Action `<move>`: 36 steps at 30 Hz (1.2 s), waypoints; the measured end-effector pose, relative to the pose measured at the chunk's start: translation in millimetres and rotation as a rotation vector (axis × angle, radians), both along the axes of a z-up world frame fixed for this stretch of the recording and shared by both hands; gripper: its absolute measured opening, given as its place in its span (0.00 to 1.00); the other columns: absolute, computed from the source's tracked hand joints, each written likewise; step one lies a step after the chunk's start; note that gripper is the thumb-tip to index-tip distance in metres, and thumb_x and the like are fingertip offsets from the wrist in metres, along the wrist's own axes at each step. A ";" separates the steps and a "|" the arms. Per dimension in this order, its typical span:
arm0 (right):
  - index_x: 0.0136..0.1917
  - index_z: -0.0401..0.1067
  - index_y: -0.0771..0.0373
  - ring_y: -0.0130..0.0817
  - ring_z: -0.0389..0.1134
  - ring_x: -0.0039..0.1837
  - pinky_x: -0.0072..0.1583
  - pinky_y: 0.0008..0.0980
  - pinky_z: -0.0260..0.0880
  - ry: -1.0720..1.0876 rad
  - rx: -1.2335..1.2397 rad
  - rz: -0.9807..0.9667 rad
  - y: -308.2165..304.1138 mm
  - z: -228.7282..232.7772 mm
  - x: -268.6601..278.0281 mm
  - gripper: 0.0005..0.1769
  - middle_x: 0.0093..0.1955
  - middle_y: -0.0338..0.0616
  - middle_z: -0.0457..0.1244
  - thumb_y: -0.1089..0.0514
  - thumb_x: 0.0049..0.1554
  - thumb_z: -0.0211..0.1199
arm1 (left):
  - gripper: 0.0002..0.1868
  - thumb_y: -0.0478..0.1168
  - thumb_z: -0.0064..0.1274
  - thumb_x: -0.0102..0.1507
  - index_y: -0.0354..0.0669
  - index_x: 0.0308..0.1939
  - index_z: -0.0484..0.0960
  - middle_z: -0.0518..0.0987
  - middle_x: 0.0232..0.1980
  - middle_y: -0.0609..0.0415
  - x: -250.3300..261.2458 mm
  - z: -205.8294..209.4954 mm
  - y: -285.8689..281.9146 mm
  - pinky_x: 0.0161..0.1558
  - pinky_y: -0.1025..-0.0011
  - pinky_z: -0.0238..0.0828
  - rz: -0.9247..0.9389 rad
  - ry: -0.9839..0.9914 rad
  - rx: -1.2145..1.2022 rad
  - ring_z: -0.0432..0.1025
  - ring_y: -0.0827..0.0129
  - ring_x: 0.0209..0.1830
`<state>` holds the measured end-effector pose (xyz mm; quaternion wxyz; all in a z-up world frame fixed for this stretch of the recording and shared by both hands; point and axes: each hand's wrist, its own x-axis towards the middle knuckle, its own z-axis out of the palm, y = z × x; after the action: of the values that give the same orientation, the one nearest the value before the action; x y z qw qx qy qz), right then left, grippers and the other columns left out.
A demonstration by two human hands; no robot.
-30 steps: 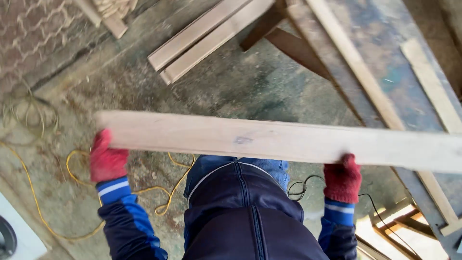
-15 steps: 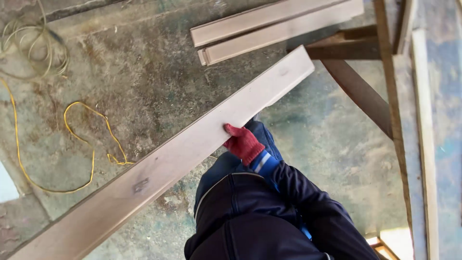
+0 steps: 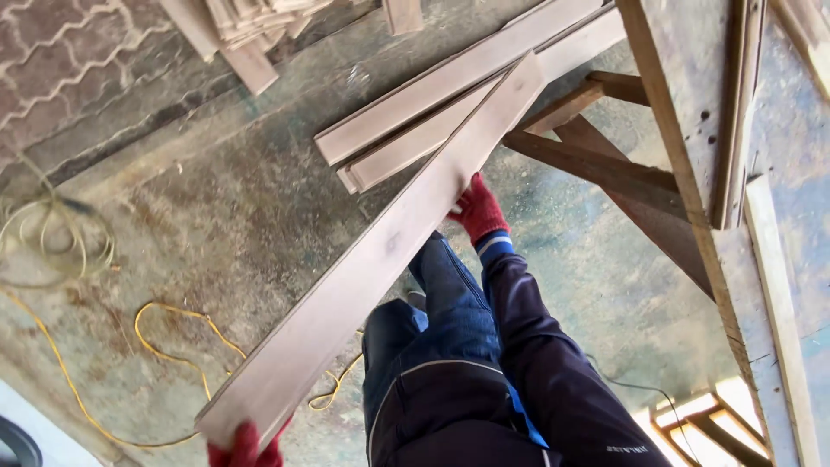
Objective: Sanding wooden planks using a power sander and hand sandpaper.
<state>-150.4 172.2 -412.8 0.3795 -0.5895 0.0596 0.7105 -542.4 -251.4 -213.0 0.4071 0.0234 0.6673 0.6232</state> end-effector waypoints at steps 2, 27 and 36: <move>0.83 0.43 0.65 0.70 0.56 0.76 0.70 0.70 0.60 0.015 -0.017 0.132 20.4 46.2 -17.3 0.55 0.80 0.71 0.49 0.29 0.56 0.49 | 0.30 0.35 0.54 0.66 0.35 0.73 0.68 0.77 0.62 0.37 30.4 1.5 122.2 0.52 0.54 0.79 -0.026 -0.097 0.063 0.77 0.48 0.50; 0.82 0.47 0.55 0.56 0.76 0.52 0.53 0.55 0.82 -0.412 -0.054 0.105 166.7 -276.3 -53.4 0.47 0.60 0.61 0.67 0.56 0.59 0.71 | 0.28 0.35 0.64 0.63 0.42 0.66 0.73 0.76 0.61 0.39 41.2 -446.2 507.1 0.55 0.36 0.79 -0.115 -0.394 -0.334 0.74 0.42 0.58; 0.75 0.63 0.58 0.49 0.76 0.48 0.52 0.43 0.81 -0.546 -0.360 0.303 6.8 -310.8 14.8 0.37 0.56 0.58 0.70 0.55 0.56 0.72 | 0.29 0.34 0.67 0.59 0.39 0.62 0.73 0.75 0.57 0.38 -41.3 -714.5 453.8 0.48 0.39 0.79 -0.478 -0.080 -0.511 0.75 0.40 0.54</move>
<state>-135.7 178.9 -723.6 0.1621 -0.8170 -0.0079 0.5533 -583.7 202.4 -927.5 0.5601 0.0519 0.7608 0.3236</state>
